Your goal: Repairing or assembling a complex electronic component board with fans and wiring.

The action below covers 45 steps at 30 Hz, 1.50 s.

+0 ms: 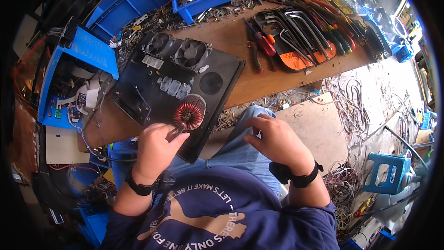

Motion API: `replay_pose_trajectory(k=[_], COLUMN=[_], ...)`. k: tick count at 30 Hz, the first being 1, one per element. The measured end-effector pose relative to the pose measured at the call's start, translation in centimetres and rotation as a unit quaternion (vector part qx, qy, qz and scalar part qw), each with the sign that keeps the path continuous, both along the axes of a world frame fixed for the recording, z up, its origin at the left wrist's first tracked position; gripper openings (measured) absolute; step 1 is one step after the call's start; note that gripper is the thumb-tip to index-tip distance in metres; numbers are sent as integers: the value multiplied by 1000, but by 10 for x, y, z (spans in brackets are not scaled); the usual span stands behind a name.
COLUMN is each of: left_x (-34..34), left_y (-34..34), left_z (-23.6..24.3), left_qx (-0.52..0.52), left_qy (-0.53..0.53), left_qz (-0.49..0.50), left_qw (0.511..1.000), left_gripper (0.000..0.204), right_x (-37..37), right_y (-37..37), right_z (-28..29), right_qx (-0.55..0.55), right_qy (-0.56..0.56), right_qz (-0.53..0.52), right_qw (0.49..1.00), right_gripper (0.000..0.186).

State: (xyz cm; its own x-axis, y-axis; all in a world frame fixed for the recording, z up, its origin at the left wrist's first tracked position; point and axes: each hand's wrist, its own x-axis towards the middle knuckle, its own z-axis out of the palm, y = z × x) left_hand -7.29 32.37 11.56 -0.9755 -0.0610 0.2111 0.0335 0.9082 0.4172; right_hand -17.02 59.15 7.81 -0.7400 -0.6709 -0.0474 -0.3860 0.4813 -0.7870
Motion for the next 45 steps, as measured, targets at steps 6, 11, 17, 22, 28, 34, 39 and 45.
replay_pose_trajectory(k=[6, 11, 17, 22, 28, 34, 39, 45], left_x=[-1, -1, 0, -2, -7, -13, -14, -17], left_y=[0, -1, -2, -2, -5, -4, -3, -15], left_z=[-2, -2, -3, 0, 6, 6, 3, 0], left_qx=[13, 12, 21, 56, 68, 76, 69, 69], left_qy=[7, 5, 4, -17, -53, -68, -77, -115], left_qz=[9, 4, 6, 15, 36, 36, 61, 121], left_qw=[1000, 1000, 1000, 998, 996, 994, 993, 984], left_gripper=[22, 21, 21, 22, 23, 27, 33, 37], right_x=[1, 1, 4, 9, 19, 13, -26, -109], right_y=[-9, -12, -12, -8, 6, 38, 84, 150], right_z=[6, 5, 1, 8, 17, 6, -35, -151], right_qx=[23, 26, 28, 42, 18, 28, 1, 21], right_qy=[0, 3, 14, 9, 23, 9, -33, -209], right_qz=[3, 9, 12, 4, -22, -31, -130, -198], right_qw=[1000, 1000, 999, 999, 999, 999, 991, 958], right_gripper=[25, 25, 25, 24, 26, 25, 24, 24])
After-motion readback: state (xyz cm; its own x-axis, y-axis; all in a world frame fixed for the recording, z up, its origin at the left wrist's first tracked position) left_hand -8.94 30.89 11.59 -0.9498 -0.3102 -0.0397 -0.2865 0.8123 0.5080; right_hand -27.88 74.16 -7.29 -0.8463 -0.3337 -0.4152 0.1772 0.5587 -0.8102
